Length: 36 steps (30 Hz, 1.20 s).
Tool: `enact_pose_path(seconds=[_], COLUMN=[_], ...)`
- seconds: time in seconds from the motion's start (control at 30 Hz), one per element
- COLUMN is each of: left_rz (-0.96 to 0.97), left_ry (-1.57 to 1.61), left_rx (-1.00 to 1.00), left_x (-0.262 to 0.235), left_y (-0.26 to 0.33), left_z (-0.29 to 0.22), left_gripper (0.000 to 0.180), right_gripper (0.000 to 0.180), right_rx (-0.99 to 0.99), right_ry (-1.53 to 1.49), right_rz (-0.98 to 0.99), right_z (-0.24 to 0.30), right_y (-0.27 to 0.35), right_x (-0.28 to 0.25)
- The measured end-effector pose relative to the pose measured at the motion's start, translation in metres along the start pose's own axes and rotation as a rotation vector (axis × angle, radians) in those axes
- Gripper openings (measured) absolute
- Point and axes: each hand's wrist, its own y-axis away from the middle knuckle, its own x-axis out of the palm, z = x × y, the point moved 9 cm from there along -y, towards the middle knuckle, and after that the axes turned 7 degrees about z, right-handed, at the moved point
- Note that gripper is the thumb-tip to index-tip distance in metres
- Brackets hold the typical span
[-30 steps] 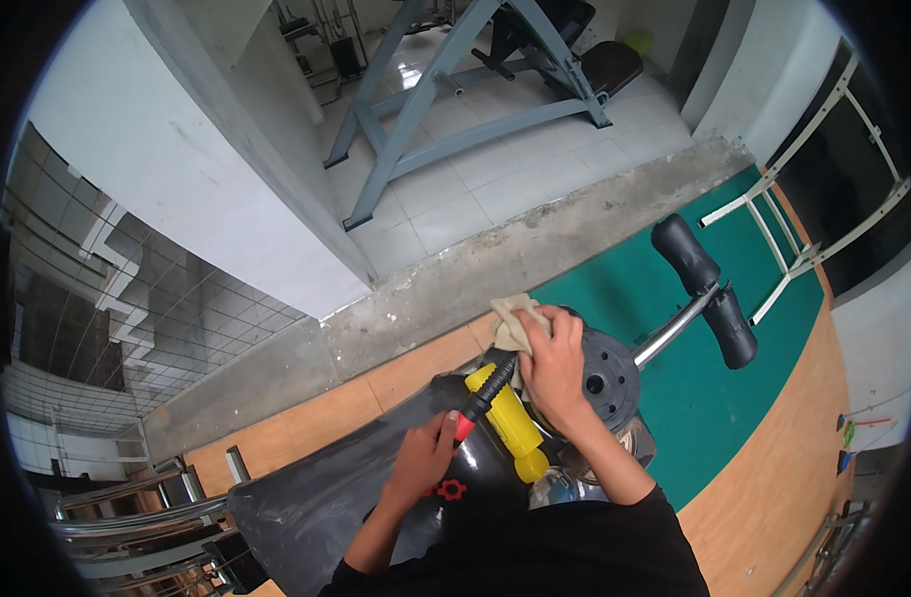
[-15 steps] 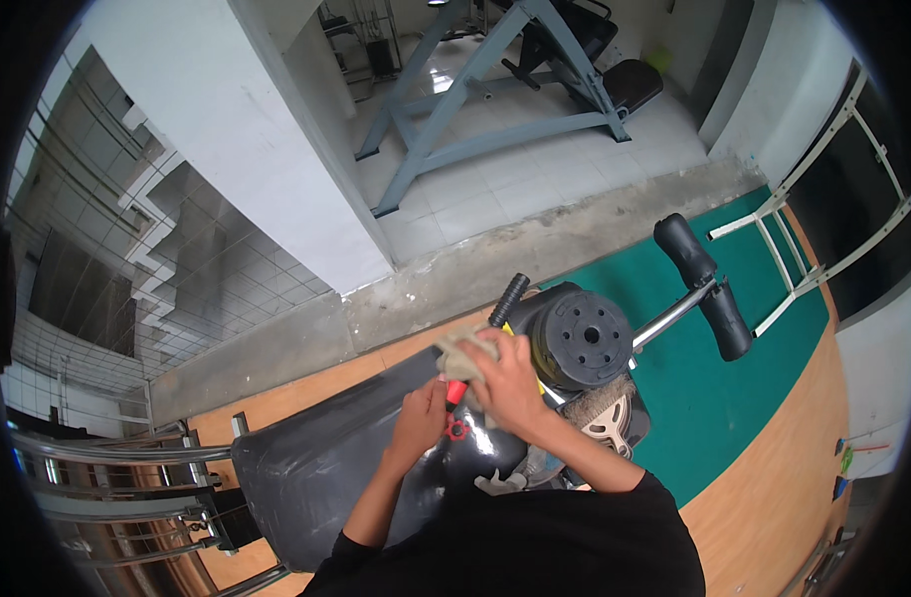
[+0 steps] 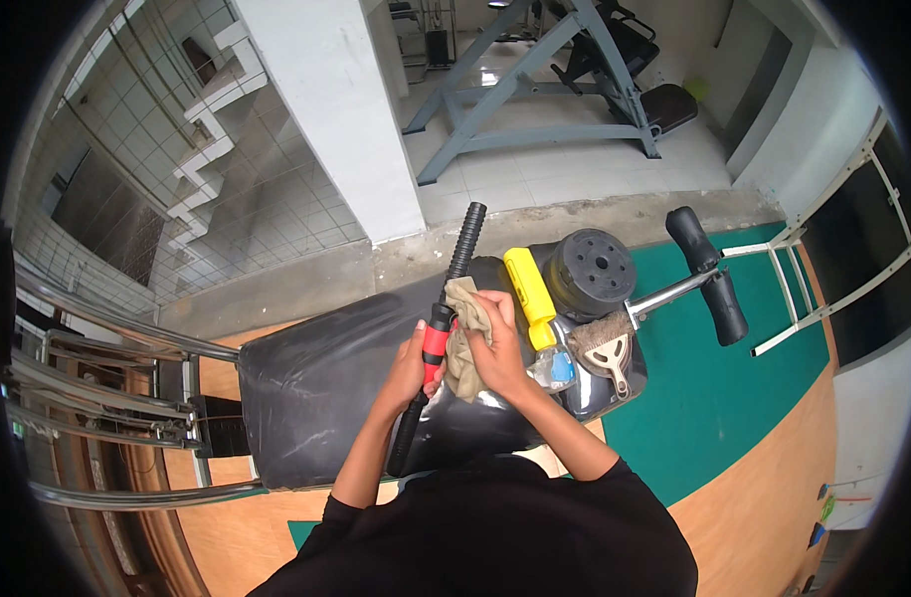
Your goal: The person wipes a weight plate with a cloth, then places it on a barbell. They repeat this with a second weight plate and secure both plates with red collars. The person then lifts and adjusts the assembled barbell on a padded bench.
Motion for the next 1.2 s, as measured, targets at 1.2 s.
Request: enact_pose_path(seconds=[1.2], left_rz=[-0.216], left_ry=[0.607], left_rx=[0.668], left_x=[-0.115], left_y=[0.079], left_z=[-0.016], left_gripper=[0.061], right_gripper=[0.065], right_rx=[-0.089], right_ry=[0.092], right_rz=[0.628], right_z=[0.074], right_y=[0.11], right_x=[0.124])
